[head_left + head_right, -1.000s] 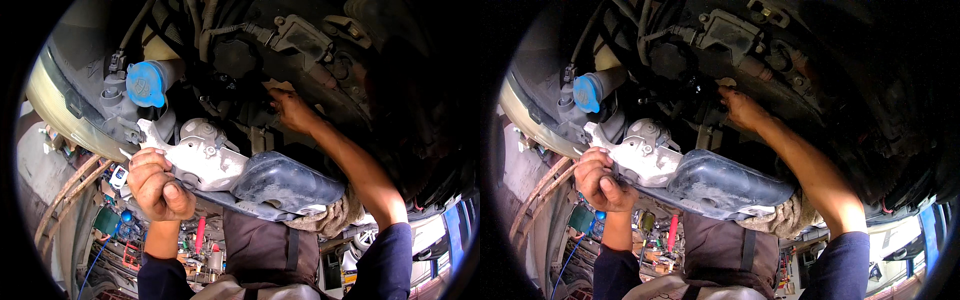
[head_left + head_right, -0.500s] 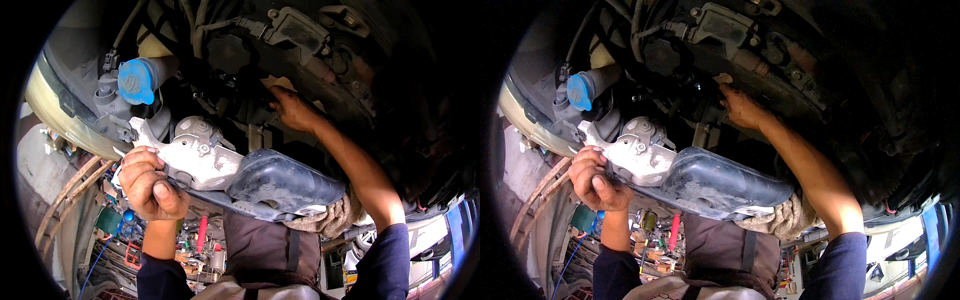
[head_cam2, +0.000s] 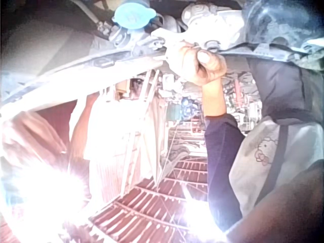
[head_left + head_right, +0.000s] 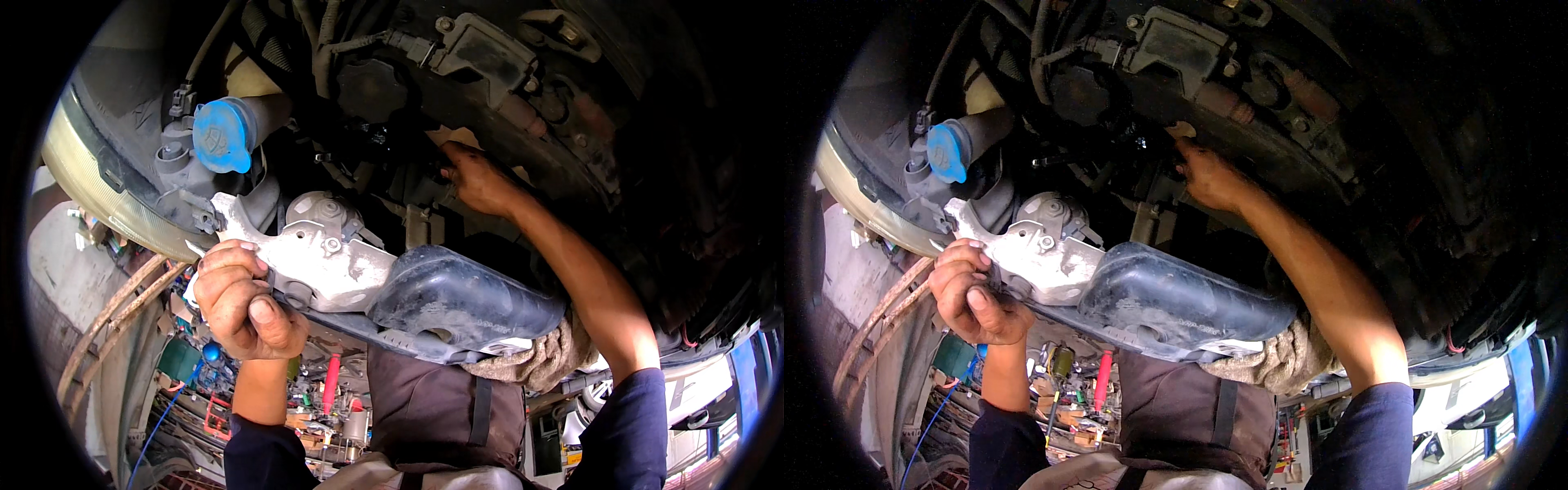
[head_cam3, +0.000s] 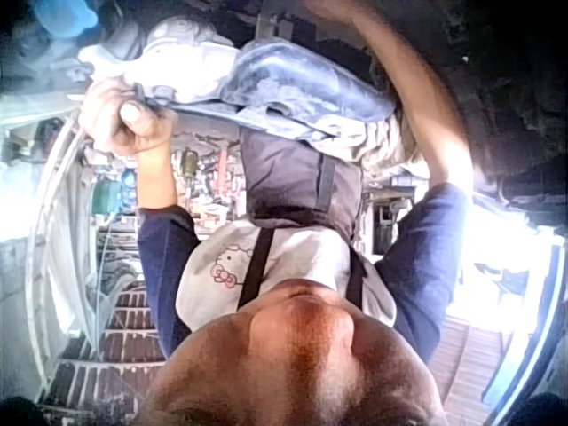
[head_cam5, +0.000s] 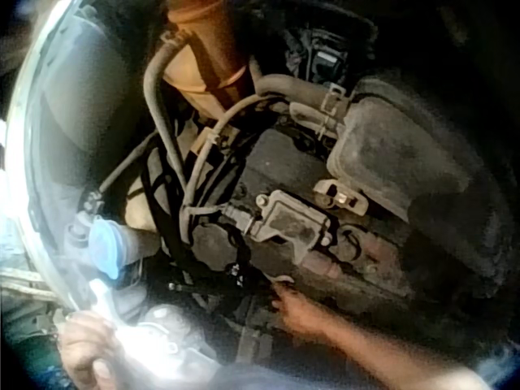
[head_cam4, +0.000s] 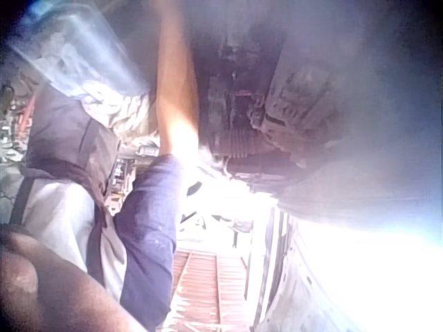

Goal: The person works on a car engine with the hood open, handling small metal parts and using a wrench to tighten bolts. Another person stands nearby holding a phone, occasionally illuminating the engine bay. The person manipulates a bolt and a wrench, reaching into the engine compartment to perform adjustments.

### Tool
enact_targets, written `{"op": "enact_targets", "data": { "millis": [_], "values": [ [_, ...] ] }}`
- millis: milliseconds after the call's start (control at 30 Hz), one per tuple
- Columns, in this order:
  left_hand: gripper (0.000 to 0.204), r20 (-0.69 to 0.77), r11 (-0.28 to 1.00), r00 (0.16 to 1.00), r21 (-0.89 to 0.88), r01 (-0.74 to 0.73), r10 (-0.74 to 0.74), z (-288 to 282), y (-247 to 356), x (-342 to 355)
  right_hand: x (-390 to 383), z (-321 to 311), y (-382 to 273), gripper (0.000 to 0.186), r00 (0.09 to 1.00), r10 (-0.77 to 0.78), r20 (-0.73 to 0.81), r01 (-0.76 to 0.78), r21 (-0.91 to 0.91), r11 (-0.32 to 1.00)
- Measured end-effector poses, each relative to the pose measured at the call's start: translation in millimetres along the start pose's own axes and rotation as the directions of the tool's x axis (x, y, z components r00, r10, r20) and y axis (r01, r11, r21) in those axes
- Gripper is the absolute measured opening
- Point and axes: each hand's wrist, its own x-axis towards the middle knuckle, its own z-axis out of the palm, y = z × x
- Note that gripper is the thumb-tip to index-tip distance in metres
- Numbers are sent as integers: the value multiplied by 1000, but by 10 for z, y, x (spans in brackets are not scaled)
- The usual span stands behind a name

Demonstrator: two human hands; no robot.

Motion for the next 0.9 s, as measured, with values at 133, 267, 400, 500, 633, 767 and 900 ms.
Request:
{"op": "enact_targets", "data": {
  "millis": [133, 267, 400, 500, 633, 767, 900],
  "values": [
    [20, -10, 1000, 1000, 0, -6, 6, 4, -7, -13, -50, 41, 161, 31, 996, -59, -68, 53, -94, 994],
    [20, -8, 1000, 1000, 10, 1, -1, 4, 1, -9, -73, 24, 210, 33, 997, -40, -68, 28, -163, 986],
    [20, -1, 1000, 1000, 15, -7, 7, -7, -4, 0, -58, 15, 203, 33, 997, -15, -72, 6, -129, 992],
    [19, -9, 1000, 1000, 14, -11, 11, 17, -3, -9, -85, 25, 158, 34, 994, -28, -109, 20, -70, 997],
    [19, 7, 1000, 1000, 13, -11, 11, 2, -3, -10, -96, -14, -37, 33, 996, 49, -70, -49, 5, 999],
    [16, 57, 999, 998, 32, -21, 19, -19, 13, -2, -36, -65, -120, 36, 998, 65, 18, -66, 30, 997],
    [15, 64, 999, 998, 36, -18, 15, -7, 9, -6, 39, 38, 63, 23, 999, 9, -50, -6, 55, 998]
  ]
}}
